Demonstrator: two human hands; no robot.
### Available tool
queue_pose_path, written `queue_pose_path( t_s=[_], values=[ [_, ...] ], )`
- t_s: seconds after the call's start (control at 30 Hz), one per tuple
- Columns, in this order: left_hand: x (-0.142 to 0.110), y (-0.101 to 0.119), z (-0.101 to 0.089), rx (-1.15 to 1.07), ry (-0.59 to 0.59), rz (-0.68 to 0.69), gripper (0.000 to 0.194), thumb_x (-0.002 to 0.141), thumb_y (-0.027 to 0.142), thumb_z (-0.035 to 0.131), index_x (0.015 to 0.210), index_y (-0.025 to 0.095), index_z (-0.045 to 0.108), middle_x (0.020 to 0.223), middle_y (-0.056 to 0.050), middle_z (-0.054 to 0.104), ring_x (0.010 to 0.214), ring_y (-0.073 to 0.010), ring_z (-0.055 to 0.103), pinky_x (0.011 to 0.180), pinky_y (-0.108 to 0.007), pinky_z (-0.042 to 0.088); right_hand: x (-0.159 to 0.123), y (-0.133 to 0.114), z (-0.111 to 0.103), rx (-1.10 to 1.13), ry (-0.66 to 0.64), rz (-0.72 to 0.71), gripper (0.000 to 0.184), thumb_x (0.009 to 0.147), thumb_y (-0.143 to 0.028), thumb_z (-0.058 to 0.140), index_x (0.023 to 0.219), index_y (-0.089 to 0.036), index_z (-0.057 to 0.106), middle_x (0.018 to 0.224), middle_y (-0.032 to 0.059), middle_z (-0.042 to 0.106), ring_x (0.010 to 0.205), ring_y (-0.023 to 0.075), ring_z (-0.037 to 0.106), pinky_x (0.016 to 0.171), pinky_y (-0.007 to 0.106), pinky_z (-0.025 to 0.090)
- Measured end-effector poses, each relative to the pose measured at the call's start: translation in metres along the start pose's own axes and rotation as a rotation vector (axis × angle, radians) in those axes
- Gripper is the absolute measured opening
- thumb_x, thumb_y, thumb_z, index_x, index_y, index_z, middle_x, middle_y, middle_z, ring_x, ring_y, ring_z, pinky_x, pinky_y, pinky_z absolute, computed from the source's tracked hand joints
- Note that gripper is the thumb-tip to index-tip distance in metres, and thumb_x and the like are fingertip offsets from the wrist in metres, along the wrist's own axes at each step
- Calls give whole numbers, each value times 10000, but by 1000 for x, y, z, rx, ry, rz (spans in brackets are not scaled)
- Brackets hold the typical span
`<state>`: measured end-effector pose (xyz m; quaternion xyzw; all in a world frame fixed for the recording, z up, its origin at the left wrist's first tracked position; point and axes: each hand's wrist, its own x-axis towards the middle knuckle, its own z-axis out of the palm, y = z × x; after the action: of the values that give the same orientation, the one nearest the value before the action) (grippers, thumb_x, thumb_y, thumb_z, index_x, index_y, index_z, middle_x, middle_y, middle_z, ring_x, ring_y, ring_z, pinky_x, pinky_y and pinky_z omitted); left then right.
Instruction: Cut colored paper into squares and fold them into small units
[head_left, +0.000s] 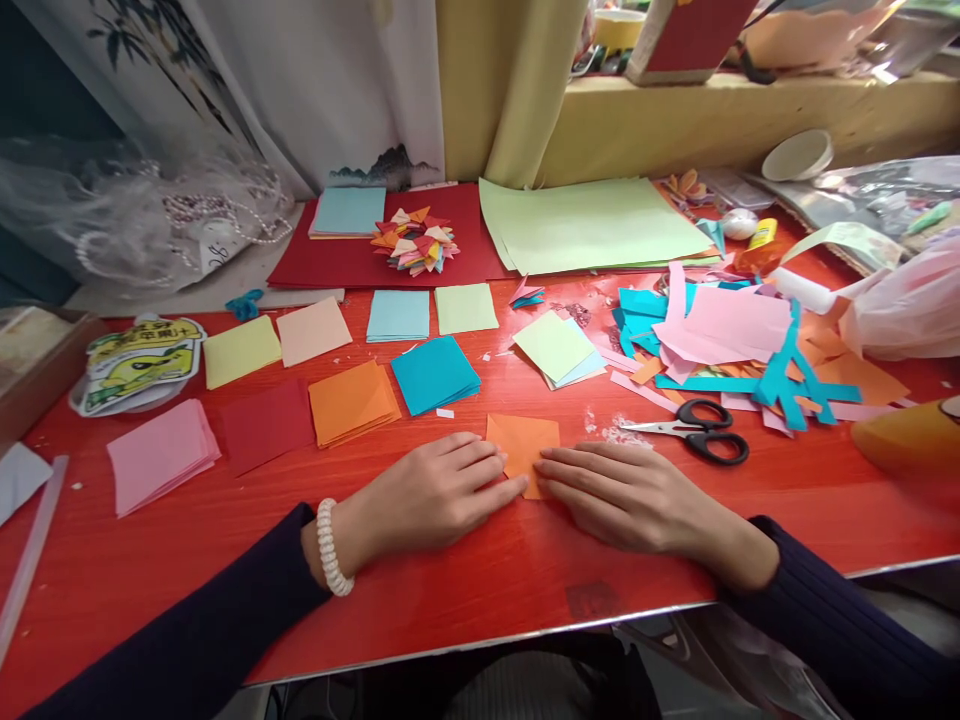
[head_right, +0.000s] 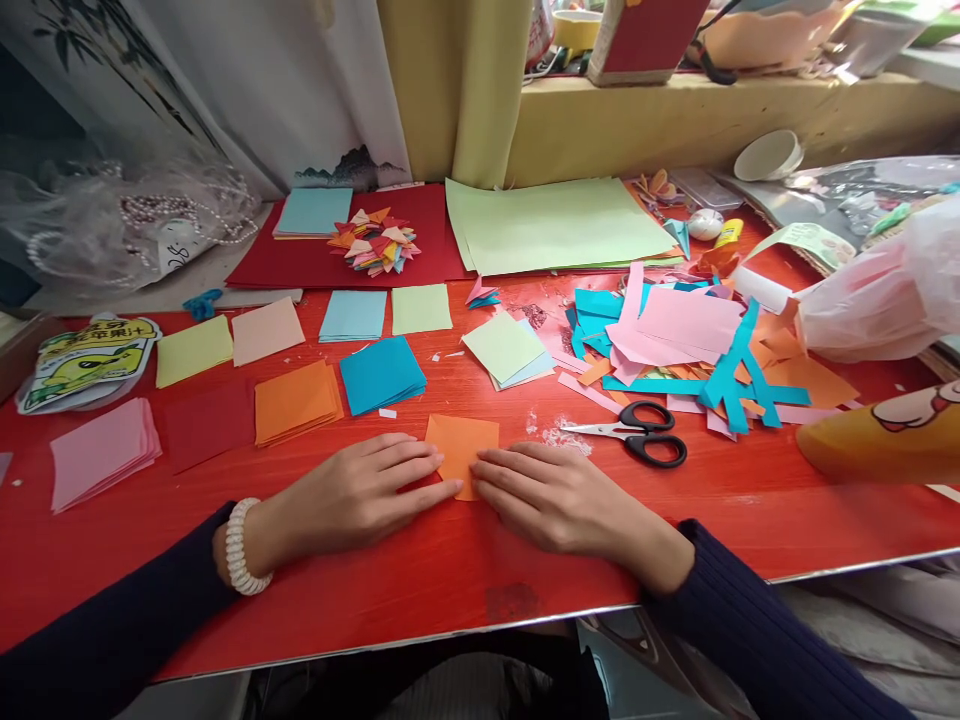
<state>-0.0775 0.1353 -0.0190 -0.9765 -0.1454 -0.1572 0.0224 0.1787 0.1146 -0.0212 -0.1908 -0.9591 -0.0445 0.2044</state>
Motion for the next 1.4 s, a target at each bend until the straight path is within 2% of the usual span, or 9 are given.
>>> queue_pose_path(
  t_s=[0.1, 0.27, 0.37, 0.6, 0.87, 1.4],
  values=[
    [0, 0, -1, -16, -8, -9, 263, 885, 143, 459, 1126, 138, 566, 1020, -78, 631, 1014, -202, 551, 879, -353, 464, 2, 3, 1, 129, -2, 69, 230, 842, -79, 516, 1060, -117, 578, 1059, 75, 670, 1013, 186, 594, 845, 358, 488],
    [1, 3, -1, -66, -25, -20, 293, 883, 100, 422, 1144, 97, 555, 1069, -106, 622, 1010, -207, 553, 859, -351, 473, 11, 6, 3, 355, -9, 369, 183, 887, -145, 461, 946, -169, 633, 900, 86, 629, 820, 156, 577, 680, 294, 484],
    [1, 4, -2, -96, -3, 0, 313, 869, 73, 404, 1145, 63, 551, 1077, -107, 632, 1014, -209, 559, 881, -345, 474, 17, 6, 5, 431, -14, 456, 187, 885, -130, 454, 886, -165, 638, 837, 79, 595, 776, 150, 546, 656, 274, 468],
    [-1, 3, -3, -118, 53, 15, 302, 856, 52, 367, 1061, 69, 588, 1068, -98, 652, 1019, -208, 579, 890, -345, 491, 26, 3, 11, 428, -45, 536, 171, 903, -208, 440, 866, -161, 600, 823, 78, 589, 758, 177, 512, 676, 320, 433],
    [0, 5, -5, -95, 78, 29, 270, 869, 53, 375, 1016, 65, 600, 1045, -100, 659, 1011, -204, 591, 901, -344, 500, 30, 0, 17, 370, -90, 611, 86, 889, -221, 475, 840, -174, 527, 818, 46, 574, 732, 163, 487, 669, 303, 391],
    [2, 4, -4, -96, 67, 24, 281, 896, 95, 406, 1120, 63, 572, 1045, -101, 661, 1016, -198, 591, 891, -343, 512, 32, -1, 21, 319, -111, 629, 64, 873, -205, 492, 821, -172, 512, 809, 45, 564, 717, 164, 482, 651, 294, 384]
  ],
)
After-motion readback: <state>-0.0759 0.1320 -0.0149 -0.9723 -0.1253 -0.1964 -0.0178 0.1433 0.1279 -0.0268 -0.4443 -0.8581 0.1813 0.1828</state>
